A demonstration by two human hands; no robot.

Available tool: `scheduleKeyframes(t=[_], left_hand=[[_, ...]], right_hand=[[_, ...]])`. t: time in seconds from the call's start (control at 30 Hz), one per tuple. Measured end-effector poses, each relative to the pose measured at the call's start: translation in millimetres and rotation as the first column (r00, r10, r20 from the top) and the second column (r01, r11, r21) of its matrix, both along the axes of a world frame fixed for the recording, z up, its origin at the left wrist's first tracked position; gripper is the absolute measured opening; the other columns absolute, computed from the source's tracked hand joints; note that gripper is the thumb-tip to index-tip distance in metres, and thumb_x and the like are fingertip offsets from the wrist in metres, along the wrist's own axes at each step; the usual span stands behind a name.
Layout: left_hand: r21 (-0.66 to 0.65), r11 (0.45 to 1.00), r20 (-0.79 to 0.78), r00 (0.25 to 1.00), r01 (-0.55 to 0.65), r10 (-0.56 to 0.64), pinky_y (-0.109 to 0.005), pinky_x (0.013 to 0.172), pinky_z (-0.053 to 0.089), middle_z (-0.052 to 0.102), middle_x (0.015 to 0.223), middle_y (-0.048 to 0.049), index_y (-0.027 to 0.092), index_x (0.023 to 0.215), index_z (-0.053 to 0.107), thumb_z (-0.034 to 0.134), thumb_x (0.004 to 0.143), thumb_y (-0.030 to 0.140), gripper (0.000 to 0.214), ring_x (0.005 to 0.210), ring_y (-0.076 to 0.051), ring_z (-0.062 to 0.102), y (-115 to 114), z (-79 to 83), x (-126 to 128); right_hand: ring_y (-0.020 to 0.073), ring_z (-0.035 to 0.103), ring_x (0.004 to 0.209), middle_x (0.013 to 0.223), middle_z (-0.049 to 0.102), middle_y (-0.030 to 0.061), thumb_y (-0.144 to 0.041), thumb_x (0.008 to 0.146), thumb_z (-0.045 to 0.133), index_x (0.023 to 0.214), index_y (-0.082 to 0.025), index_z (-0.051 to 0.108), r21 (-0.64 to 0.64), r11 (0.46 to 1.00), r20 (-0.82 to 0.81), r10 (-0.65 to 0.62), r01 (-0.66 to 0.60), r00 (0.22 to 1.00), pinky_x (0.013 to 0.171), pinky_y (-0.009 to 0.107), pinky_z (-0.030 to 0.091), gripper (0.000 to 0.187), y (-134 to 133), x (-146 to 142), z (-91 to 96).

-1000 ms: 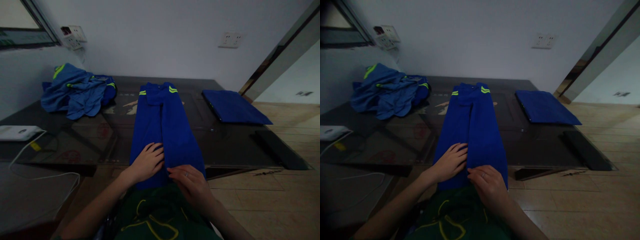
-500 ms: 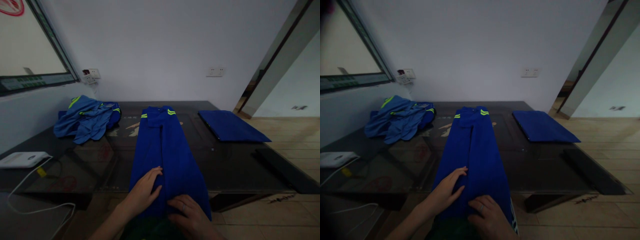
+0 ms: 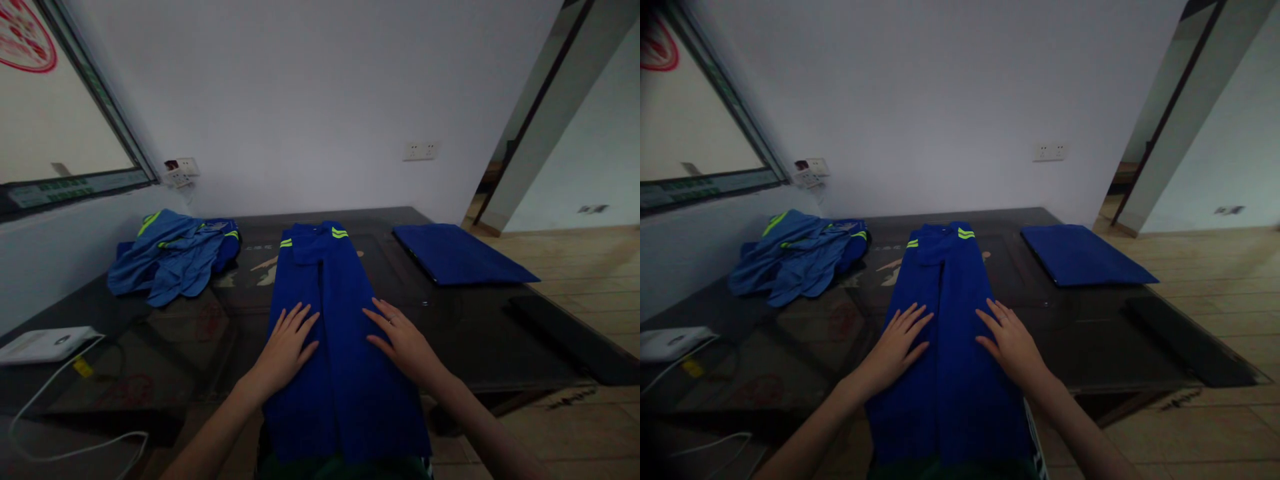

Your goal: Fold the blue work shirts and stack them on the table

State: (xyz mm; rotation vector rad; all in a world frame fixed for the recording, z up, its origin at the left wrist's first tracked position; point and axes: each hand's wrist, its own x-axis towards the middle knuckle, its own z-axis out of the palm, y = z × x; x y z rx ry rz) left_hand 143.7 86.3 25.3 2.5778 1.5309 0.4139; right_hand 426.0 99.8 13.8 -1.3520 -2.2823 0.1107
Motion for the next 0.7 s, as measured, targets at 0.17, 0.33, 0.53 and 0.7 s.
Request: scheduleKeyframes(t=[0.17,0.33,0.53,0.7], left_hand=[[-0.058,0.998,-0.148,0.988,0.024,-0.032,-0.057,0.114,0.025,0.024,0.158,-0.0095,0.030,0.150,0.028,0.036,0.098,0.046,0.055,0.146,-0.029,0.019,6.0,-18.6,-4.3],[0.008,0.998,-0.148,0.987,0.064,-0.062,-0.056,0.114,0.026,0.024,0.158,-0.0062,0.034,0.150,0.025,0.037,0.098,0.043,0.054,0.145,-0.028,0.020,-24.4,-26.0,-8.4],[-0.030,0.993,-0.029,0.992,0.118,-0.119,-0.050,0.107,0.041,0.042,0.150,-0.0062,0.035,0.143,0.041,0.052,0.092,0.042,0.052,0.137,-0.028,0.040,-48.5,-8.7,-16.4],[-0.053,0.998,0.396,0.918,0.043,-0.019,-0.033,0.087,0.054,0.068,0.115,-0.0055,0.023,0.119,0.062,0.049,0.093,0.035,0.032,0.101,-0.020,0.065,37.5,21.2,-30.2]], right_hand=[[0.0303,0.034,0.139,0.147,0.045,0.0123,-0.042,0.093,0.052,0.140,-0.030,0.049,-0.050,0.999,0.182,0.023,-0.014,0.983,0.108,0.063,0.030,0.049,-3.2,-3.3,-22.0],[0.0325,0.036,0.138,0.147,0.045,0.0118,-0.040,0.092,0.054,0.139,-0.034,0.048,0.033,0.999,0.192,-0.008,0.002,0.981,0.105,0.067,0.030,0.048,-36.7,-3.3,-37.5],[0.0356,0.043,0.132,0.143,0.050,0.0120,-0.041,0.087,0.062,0.138,-0.035,0.049,0.078,0.996,0.178,0.034,-0.048,0.983,0.101,0.070,0.033,0.054,-64.1,7.7,-41.8],[0.0291,0.059,0.114,0.117,0.068,0.0089,-0.031,0.085,0.065,0.112,-0.027,0.069,0.020,0.994,0.091,0.109,-0.111,0.990,0.099,0.058,0.044,0.027,-40.7,5.4,2.9]])
